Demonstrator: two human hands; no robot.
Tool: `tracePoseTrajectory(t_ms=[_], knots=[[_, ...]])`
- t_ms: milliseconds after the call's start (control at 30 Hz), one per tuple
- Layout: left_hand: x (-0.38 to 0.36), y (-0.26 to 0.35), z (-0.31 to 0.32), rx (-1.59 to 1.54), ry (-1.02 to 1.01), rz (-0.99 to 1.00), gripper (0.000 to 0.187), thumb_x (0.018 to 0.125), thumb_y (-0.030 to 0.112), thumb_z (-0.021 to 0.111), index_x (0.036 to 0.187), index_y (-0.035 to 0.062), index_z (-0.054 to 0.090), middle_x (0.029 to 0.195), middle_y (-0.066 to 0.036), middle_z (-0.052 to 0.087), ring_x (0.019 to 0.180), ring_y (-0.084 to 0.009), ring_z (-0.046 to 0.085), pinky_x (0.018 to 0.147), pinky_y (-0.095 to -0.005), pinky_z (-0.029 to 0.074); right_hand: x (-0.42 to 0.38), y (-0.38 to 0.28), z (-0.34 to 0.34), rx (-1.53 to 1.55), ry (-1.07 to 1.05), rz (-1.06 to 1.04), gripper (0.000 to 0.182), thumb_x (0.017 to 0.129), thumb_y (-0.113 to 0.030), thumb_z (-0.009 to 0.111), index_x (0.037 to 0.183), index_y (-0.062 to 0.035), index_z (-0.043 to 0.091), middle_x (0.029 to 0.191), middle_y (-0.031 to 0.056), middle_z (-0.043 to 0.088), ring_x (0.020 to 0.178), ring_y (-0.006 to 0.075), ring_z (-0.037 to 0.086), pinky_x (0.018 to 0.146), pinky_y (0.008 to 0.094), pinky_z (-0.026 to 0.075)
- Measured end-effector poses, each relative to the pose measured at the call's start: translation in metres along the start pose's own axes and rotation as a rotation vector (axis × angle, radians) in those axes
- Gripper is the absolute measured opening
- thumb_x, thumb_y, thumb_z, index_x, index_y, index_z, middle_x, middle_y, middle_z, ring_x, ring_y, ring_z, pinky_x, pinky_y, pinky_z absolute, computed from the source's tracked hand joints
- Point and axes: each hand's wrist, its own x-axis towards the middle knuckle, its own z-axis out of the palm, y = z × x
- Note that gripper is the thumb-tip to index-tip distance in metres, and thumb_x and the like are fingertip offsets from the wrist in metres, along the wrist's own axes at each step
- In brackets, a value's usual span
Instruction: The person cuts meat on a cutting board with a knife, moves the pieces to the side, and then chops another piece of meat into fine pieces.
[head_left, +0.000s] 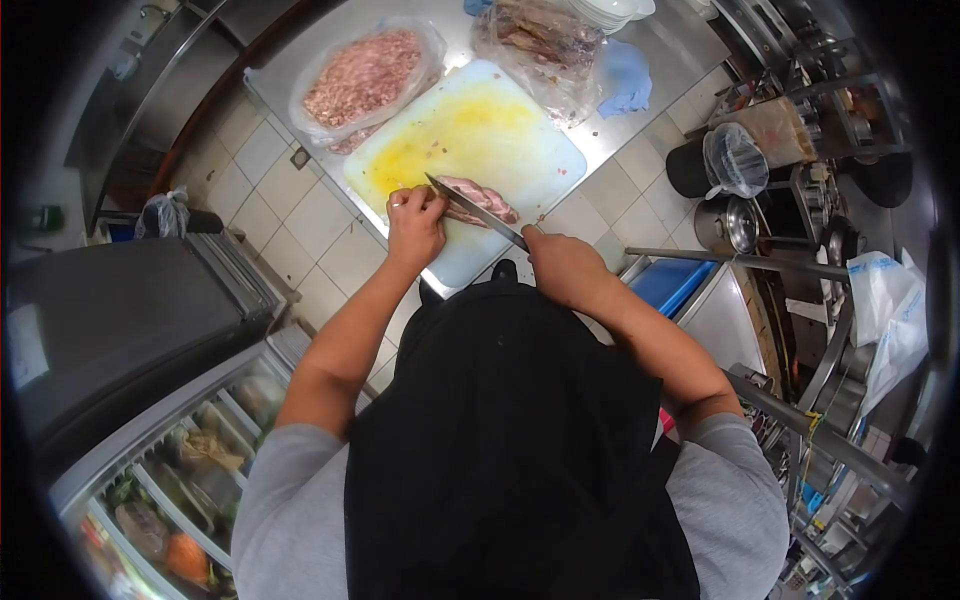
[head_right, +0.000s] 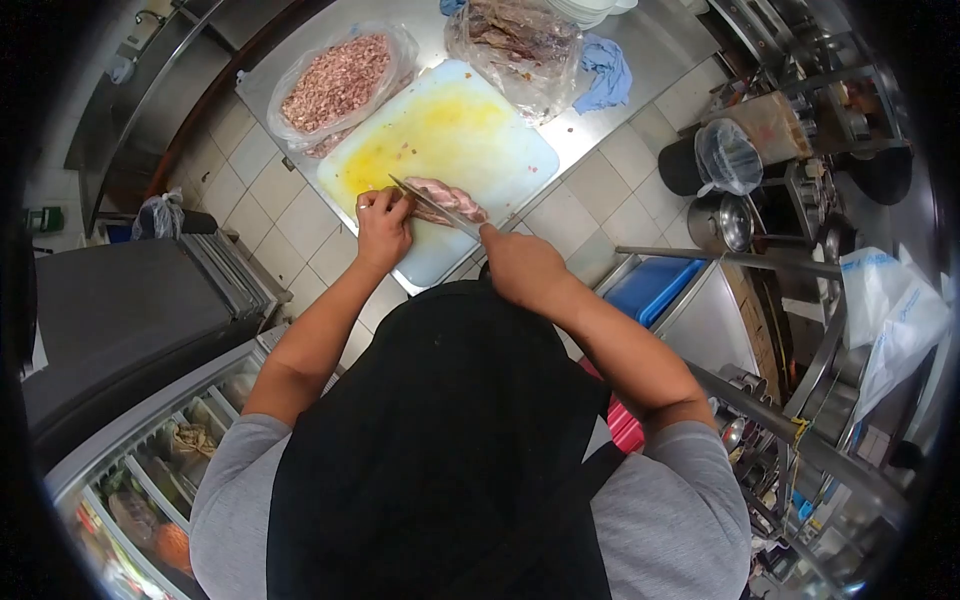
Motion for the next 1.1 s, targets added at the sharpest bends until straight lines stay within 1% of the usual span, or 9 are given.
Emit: tracePoseTrajectory(t_ms=[333,433,500,567,633,800,900,1033,1100], knots=[[0.001,-0.002,0.0,0.026,-0.019,0.002,0.04,0.072,0.001,0.072,0.11,0.0146,0.075,0.116,-0.007,0.063,0.106,-0.0359,0.054,0.096,-0.0504,0.045,0.047,-0.011,0.019,0.084,0.023,-0.069,0.033,0.094,-0.003,0.053,0.127,0.0037,0.054,0.099,0.0296,0.074,0.093,0.0486,0.073,0.082,0.0597,0.056],[-0.003,-0.001,0.0,0.01,-0.002,-0.026,0.048,0.071,-0.004,0.07,0.115,0.0136,0.074,0.114,-0.009,0.064,0.106,-0.0355,0.055,0.098,-0.0485,0.045,0.037,-0.011,0.016,0.057,-0.009,-0.069,0.032,0.094,-0.002,0.053,0.126,0.0042,0.053,0.1,0.0306,0.074,0.094,0.0487,0.073,0.082,0.0598,0.056],[-0.003,-0.005,0.003,0.026,-0.008,-0.006,0.04,0.072,0.001,0.072,0.11,0.0144,0.074,0.114,-0.007,0.062,0.107,-0.0354,0.055,0.096,-0.0513,0.045,0.021,-0.005,0.004,0.009,-0.047,-0.062,0.028,0.096,-0.003,0.051,0.123,0.0043,0.054,0.101,0.0303,0.074,0.096,0.0473,0.074,0.084,0.0588,0.058],[-0.002,-0.003,0.0,0.023,-0.011,-0.018,0.039,0.073,0.001,0.072,0.109,0.0141,0.074,0.114,-0.007,0.062,0.107,-0.0351,0.055,0.095,-0.0515,0.045,0.009,-0.001,-0.001,0.006,-0.107,-0.014,0.039,0.092,0.001,0.054,0.13,0.006,0.051,0.101,0.0324,0.073,0.095,0.0499,0.072,0.083,0.0599,0.056],[-0.001,-0.002,-0.003,0.015,-0.021,-0.005,0.035,0.073,0.0,0.071,0.106,0.0131,0.073,0.115,-0.007,0.064,0.109,-0.0338,0.056,0.095,-0.0521,0.044,0.026,-0.008,0.009,0.006,-0.098,-0.017,0.038,0.093,0.001,0.053,0.131,0.0059,0.05,0.101,0.032,0.073,0.096,0.0495,0.072,0.084,0.0596,0.056],[0.004,-0.004,-0.002,-0.023,0.009,-0.024,0.037,0.073,-0.001,0.069,0.107,0.0134,0.073,0.113,-0.006,0.063,0.11,-0.0323,0.057,0.096,-0.0522,0.044,0.062,-0.005,0.031,-0.025,0.018,-0.113,0.04,0.094,0.001,0.051,0.134,0.0054,0.049,0.099,0.0304,0.073,0.095,0.0485,0.073,0.083,0.059,0.056],[0.0,-0.002,-0.003,0.006,-0.011,-0.012,0.037,0.075,-0.001,0.068,0.109,0.0134,0.073,0.113,-0.006,0.063,0.109,-0.0322,0.057,0.098,-0.0514,0.042,0.028,-0.009,0.007,-0.03,-0.107,-0.008,0.041,0.094,-0.001,0.054,0.134,0.0082,0.049,0.105,0.0301,0.075,0.098,0.0476,0.074,0.085,0.0581,0.058],[-0.003,-0.002,-0.002,-0.012,-0.005,0.007,0.037,0.075,0.0,0.069,0.109,0.0128,0.073,0.113,-0.006,0.063,0.11,-0.0325,0.057,0.098,-0.0519,0.042,0.053,-0.002,0.034,-0.005,-0.066,-0.014,0.042,0.095,0.002,0.051,0.137,0.006,0.049,0.097,0.0329,0.073,0.093,0.0497,0.073,0.083,0.058,0.057],[-0.001,-0.007,0.0,-0.023,-0.01,0.014,0.032,0.079,0.002,0.072,0.109,0.0125,0.072,0.113,-0.008,0.063,0.109,-0.0338,0.056,0.098,-0.0512,0.042,0.087,-0.013,0.036,0.015,0.01,-0.053,0.045,0.092,0.001,0.055,0.137,0.0084,0.049,0.108,0.0322,0.074,0.101,0.0481,0.073,0.088,0.0578,0.057]])
